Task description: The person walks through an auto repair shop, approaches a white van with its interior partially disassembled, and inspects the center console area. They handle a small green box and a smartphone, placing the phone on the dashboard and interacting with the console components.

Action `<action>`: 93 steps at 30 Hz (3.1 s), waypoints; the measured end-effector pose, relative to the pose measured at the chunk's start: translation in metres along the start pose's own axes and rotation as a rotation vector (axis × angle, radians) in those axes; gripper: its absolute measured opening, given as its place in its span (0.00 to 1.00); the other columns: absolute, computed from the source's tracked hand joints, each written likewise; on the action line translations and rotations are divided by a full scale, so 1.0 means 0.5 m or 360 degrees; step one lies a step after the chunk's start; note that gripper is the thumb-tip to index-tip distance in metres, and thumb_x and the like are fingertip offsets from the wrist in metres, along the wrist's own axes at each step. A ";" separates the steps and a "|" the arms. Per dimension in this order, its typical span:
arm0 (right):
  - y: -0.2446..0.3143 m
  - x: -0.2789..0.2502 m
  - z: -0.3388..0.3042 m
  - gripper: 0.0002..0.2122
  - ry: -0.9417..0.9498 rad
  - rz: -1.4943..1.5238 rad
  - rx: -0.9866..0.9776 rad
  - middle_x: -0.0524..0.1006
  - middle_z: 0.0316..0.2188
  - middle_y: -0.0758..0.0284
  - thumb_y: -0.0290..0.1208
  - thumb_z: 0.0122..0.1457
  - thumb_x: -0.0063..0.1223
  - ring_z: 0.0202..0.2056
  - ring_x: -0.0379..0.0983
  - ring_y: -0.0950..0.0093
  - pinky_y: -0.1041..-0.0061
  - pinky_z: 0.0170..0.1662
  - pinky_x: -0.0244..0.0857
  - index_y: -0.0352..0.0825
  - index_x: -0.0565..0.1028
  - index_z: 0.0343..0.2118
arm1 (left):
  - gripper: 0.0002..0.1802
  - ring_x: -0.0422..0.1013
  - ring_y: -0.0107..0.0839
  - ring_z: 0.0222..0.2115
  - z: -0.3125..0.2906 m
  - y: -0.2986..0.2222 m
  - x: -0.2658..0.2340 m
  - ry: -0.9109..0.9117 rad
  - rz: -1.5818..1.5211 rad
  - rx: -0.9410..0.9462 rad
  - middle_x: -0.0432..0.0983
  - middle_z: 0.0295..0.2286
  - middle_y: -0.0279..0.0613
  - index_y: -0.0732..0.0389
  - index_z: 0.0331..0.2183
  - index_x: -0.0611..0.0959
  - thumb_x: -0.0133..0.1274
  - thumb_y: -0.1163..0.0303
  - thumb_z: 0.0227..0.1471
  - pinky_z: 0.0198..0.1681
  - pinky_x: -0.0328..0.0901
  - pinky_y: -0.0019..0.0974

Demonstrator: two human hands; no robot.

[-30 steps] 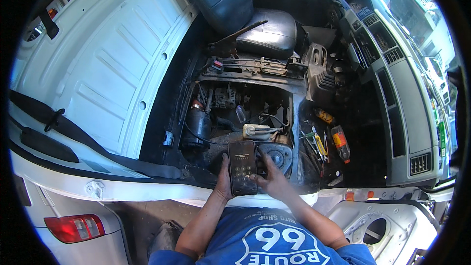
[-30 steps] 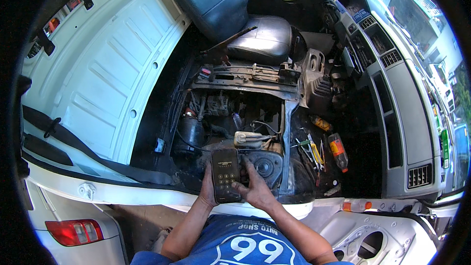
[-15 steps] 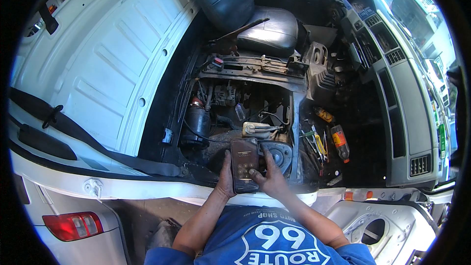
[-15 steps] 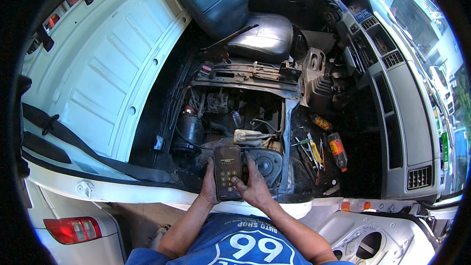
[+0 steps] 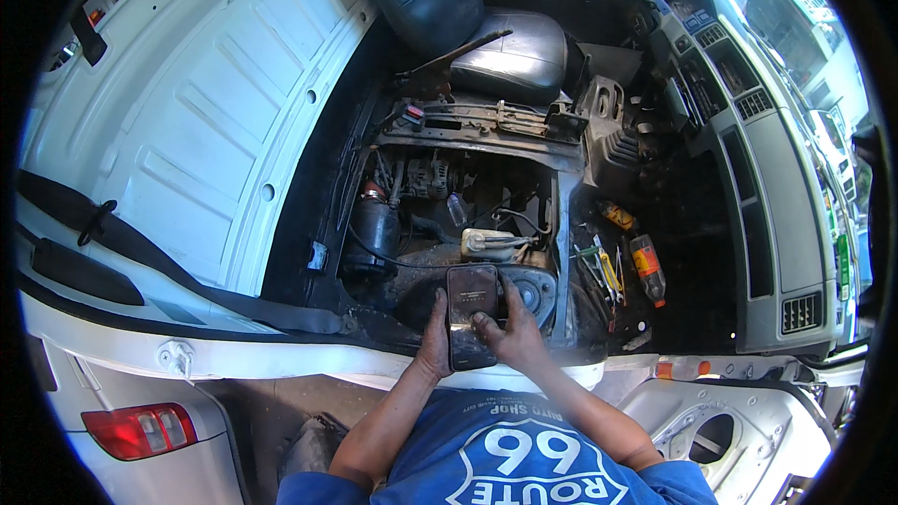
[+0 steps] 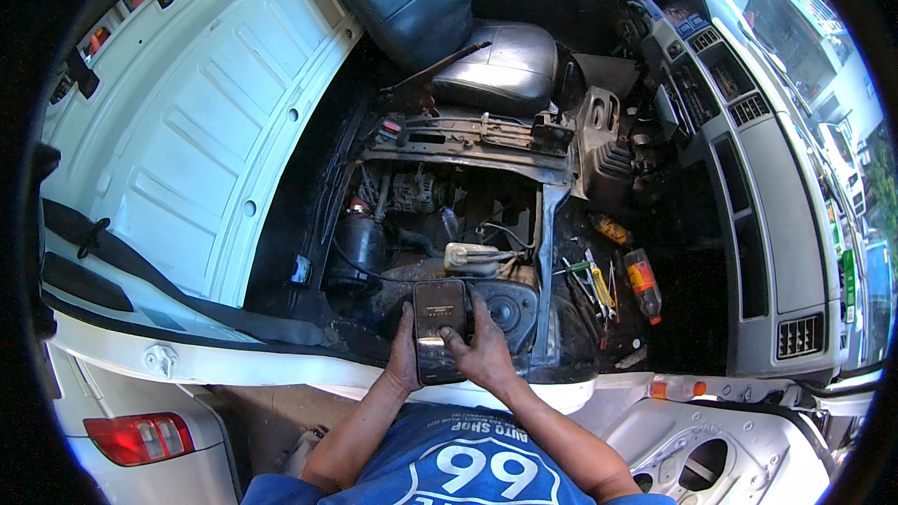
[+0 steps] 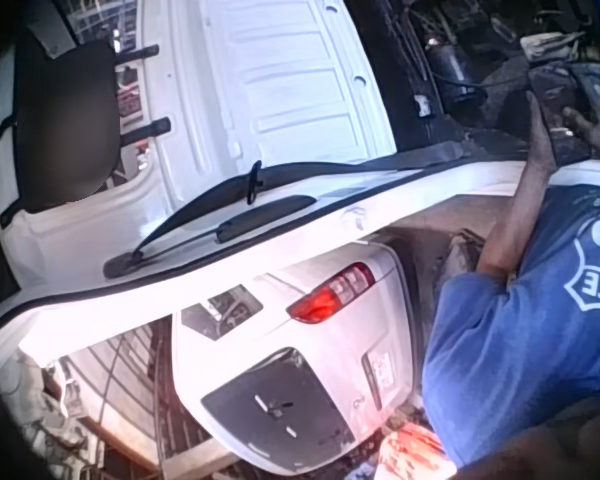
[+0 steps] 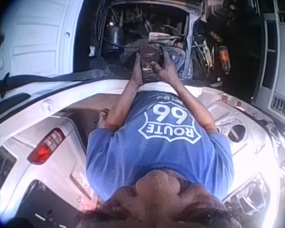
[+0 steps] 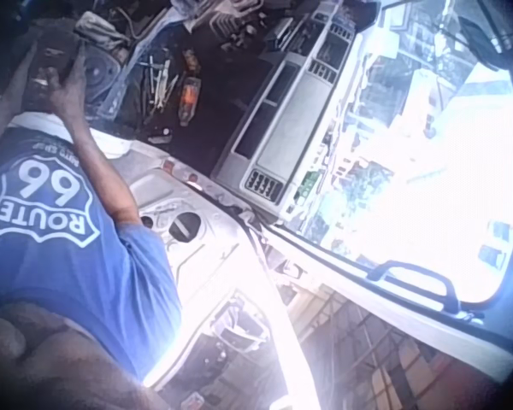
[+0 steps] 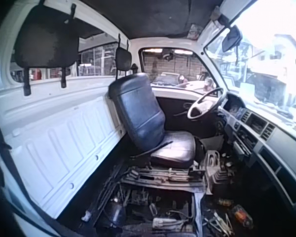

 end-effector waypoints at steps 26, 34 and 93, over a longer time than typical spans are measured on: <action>-0.020 -0.013 -0.018 0.45 -0.0005 0.0249 -0.0003 0.75 0.48 0.50 0.27 0.56 0.64 0.49 0.75 0.61 0.68 0.55 0.68 0.26 0.45 0.70 | 0.48 0.75 0.47 0.51 0.013 0.011 -0.007 0.0000 -0.0044 -0.0031 0.73 0.55 0.56 0.61 0.62 0.68 0.33 0.28 0.61 0.54 0.73 0.49; -0.077 -0.032 -0.030 0.31 -0.0076 0.0282 0.0082 0.77 0.49 0.48 0.36 0.65 0.55 0.51 0.75 0.59 0.65 0.55 0.67 0.30 0.58 0.67 | 0.43 0.77 0.45 0.47 0.019 0.020 -0.044 -0.0142 -0.0087 -0.0041 0.77 0.50 0.49 0.58 0.60 0.72 0.33 0.31 0.63 0.51 0.74 0.50; -0.406 -0.512 0.708 0.26 -0.0082 0.1661 -0.0021 0.78 0.41 0.76 0.41 0.66 0.57 0.33 0.71 0.83 0.82 0.27 0.62 0.45 0.66 0.65 | 0.27 0.76 0.46 0.40 -0.014 -0.127 -0.214 -0.1454 0.3098 0.0504 0.81 0.35 0.47 0.63 0.53 0.78 0.57 0.57 0.57 0.55 0.60 0.50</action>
Point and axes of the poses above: each hand's wrist, its own z-axis towards the middle knuckle, its own x-axis out of the palm, y = z × x, the point moved 9 cm from there along z, towards the middle knuckle
